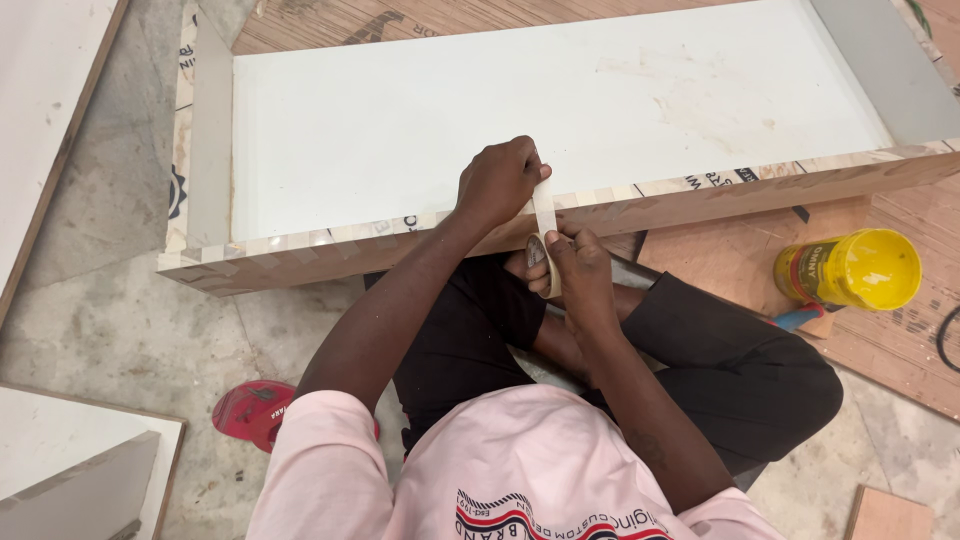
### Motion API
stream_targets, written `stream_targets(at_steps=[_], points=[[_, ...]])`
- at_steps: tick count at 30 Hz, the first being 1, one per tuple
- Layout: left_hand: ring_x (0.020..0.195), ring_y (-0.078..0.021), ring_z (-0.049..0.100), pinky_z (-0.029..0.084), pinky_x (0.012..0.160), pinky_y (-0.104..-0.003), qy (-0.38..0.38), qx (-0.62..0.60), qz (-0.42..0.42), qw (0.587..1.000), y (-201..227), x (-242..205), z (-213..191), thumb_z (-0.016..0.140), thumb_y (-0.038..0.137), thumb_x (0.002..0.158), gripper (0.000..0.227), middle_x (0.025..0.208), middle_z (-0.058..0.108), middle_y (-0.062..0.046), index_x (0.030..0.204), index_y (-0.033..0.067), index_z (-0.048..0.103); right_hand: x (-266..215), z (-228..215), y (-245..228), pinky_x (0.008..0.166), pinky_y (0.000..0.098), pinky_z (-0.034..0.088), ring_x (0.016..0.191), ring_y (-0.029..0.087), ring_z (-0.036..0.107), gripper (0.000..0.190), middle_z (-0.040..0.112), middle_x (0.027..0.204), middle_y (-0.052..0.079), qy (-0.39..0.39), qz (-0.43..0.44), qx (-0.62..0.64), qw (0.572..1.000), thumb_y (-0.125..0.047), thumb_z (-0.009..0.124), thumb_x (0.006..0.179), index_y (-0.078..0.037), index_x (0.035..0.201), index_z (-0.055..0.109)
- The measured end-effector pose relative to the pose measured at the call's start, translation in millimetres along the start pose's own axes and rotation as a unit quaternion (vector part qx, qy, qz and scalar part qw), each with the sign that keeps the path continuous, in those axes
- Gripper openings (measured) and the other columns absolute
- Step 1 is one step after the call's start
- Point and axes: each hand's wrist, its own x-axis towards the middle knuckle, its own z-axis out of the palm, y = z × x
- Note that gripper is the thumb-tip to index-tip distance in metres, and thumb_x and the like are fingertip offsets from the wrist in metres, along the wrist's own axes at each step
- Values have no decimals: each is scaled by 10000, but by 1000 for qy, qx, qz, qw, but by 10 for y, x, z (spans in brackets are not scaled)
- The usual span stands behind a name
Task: The person sits on the floor and applies masking tape along the edges of a white wooden furniture panel. They carefully align and press the tape onto the side and top edges of the panel, smoothing it down with their fingers.
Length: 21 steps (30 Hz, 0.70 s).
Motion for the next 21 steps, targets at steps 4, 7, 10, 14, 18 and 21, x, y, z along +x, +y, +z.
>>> stream_targets(at_steps=[4,7,10,14,18,21], points=[[657,-176,673,512,643,-386,8,-2,11,1000,-20,18,-11,699,344,950,270,711,706,-11,852,98,647,-2,7,-17,484,250,536,534,137,640,387,671,726,111,-1,-1,19,1000,-241,595,1015,36,1284,568],[665,-171,679,517,659,-381,-9,-7,-10,1000,-16,37,-22,696,352,950,268,713,707,-10,855,106,649,10,17,-20,488,251,545,543,132,647,385,678,736,102,-1,-8,26,1000,-235,599,1014,35,1285,562],[685,-176,684,518,666,-385,-19,-4,-18,1000,-7,54,-31,694,358,952,266,726,709,-14,864,111,653,14,26,-28,477,252,538,530,138,646,379,680,729,104,3,-3,25,1000,-235,602,1009,37,1270,568],[721,-185,687,517,675,-395,-21,19,-15,999,-40,85,0,704,370,946,269,744,710,-15,878,113,662,27,26,8,466,250,529,506,144,637,356,680,703,112,4,-8,28,1000,-235,612,1008,39,1233,581],[770,-185,684,522,690,-399,-66,53,-24,996,-125,192,83,739,397,899,277,779,722,-12,855,127,697,89,12,95,433,240,496,470,135,617,322,670,662,103,9,10,12,1000,-238,615,999,23,1184,590],[810,-161,688,524,697,-410,-164,74,-60,982,-194,368,102,777,435,849,296,826,730,11,849,142,736,173,31,183,413,229,483,449,121,589,317,657,647,84,-3,7,34,999,-261,627,1007,12,1163,583]])
